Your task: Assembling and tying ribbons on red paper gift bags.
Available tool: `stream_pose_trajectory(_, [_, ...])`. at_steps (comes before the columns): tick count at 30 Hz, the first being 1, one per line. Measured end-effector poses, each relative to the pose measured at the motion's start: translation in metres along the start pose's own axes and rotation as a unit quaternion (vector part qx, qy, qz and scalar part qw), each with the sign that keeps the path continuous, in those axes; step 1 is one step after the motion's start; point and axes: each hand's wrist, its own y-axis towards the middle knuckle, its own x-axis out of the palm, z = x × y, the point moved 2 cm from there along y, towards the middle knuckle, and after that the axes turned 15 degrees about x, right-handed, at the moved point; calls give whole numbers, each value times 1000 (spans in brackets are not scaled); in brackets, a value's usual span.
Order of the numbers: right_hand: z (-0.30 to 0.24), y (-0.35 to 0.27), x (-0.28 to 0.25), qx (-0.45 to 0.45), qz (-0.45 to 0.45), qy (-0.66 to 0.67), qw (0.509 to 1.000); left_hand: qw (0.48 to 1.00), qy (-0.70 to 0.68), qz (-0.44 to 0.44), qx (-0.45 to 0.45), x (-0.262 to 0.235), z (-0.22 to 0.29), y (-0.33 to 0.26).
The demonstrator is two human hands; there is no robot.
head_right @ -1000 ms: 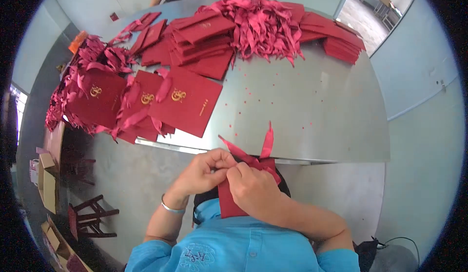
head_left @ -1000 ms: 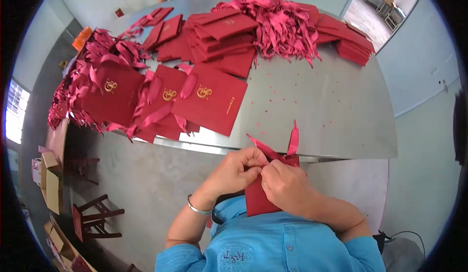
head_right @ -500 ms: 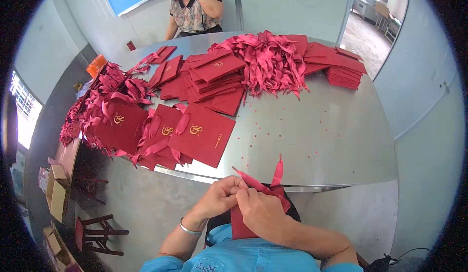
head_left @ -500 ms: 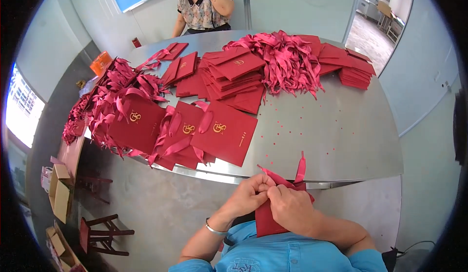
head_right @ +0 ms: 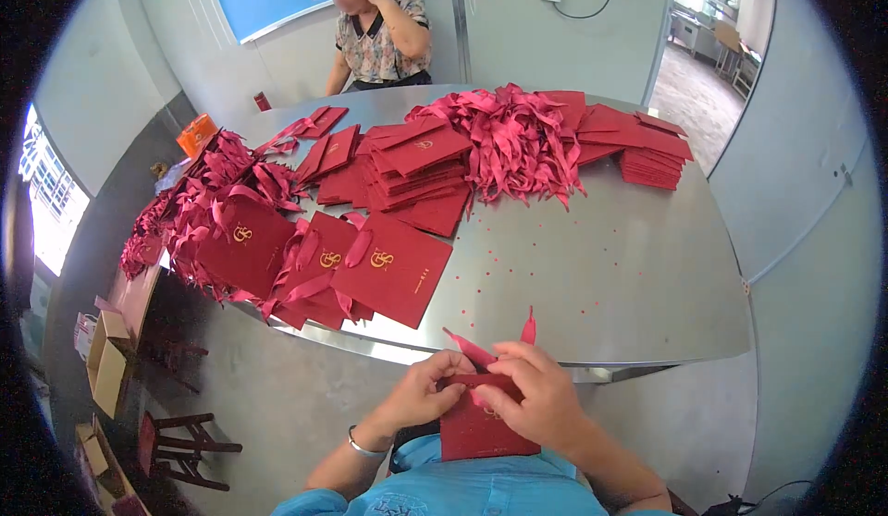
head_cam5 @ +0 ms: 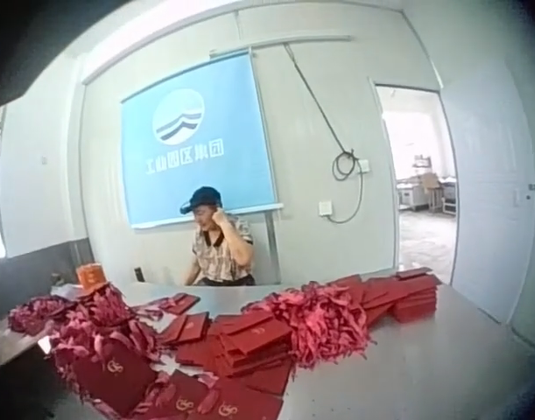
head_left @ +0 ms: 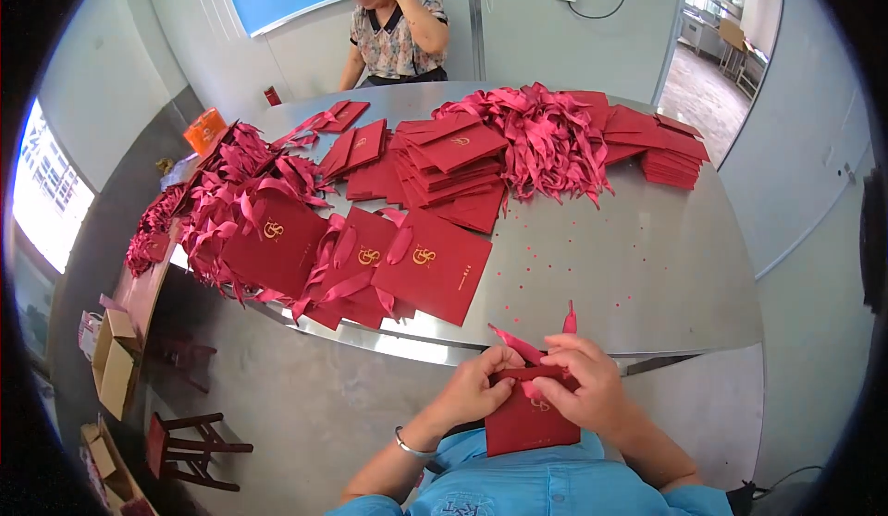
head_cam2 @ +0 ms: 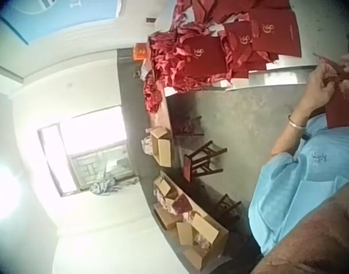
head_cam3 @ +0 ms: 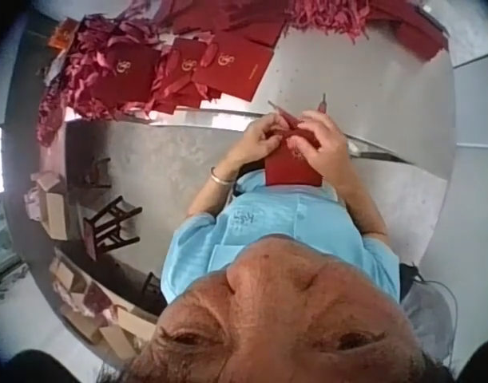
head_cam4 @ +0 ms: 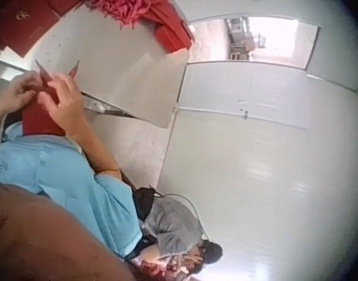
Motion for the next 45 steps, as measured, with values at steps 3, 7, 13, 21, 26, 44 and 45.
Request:
stream_pose_trajectory(3, [6, -2, -7, 32, -4, 11, 999, 997, 77, 13, -9, 1, 5, -1])
stream_pose_trajectory(7, [13, -10, -6, 38, 13, 24, 999, 996, 82, 37, 26, 5, 8, -7])
stream_pose_trajectory(13, [46, -8, -18, -16, 145, -59, 988, 992, 124, 12, 23, 5, 16, -14])
stream_pose_trajectory(21, [116, 18, -50, 8, 235, -175, 956, 988, 132, 49, 62, 1, 32, -30])
stream_pose_trajectory(26, [118, 11, -49, -15, 272, -178, 945, 988, 134, 47, 59, 6, 34, -34])
stream_pose_trajectory(44, [120, 0, -51, -52, 298, -151, 941, 987, 148, 24, 62, 37, 48, -45])
stream_pose_trajectory(45, [122, 0, -51, -54, 308, -151, 938, 988, 144, 16, 60, 38, 50, -45])
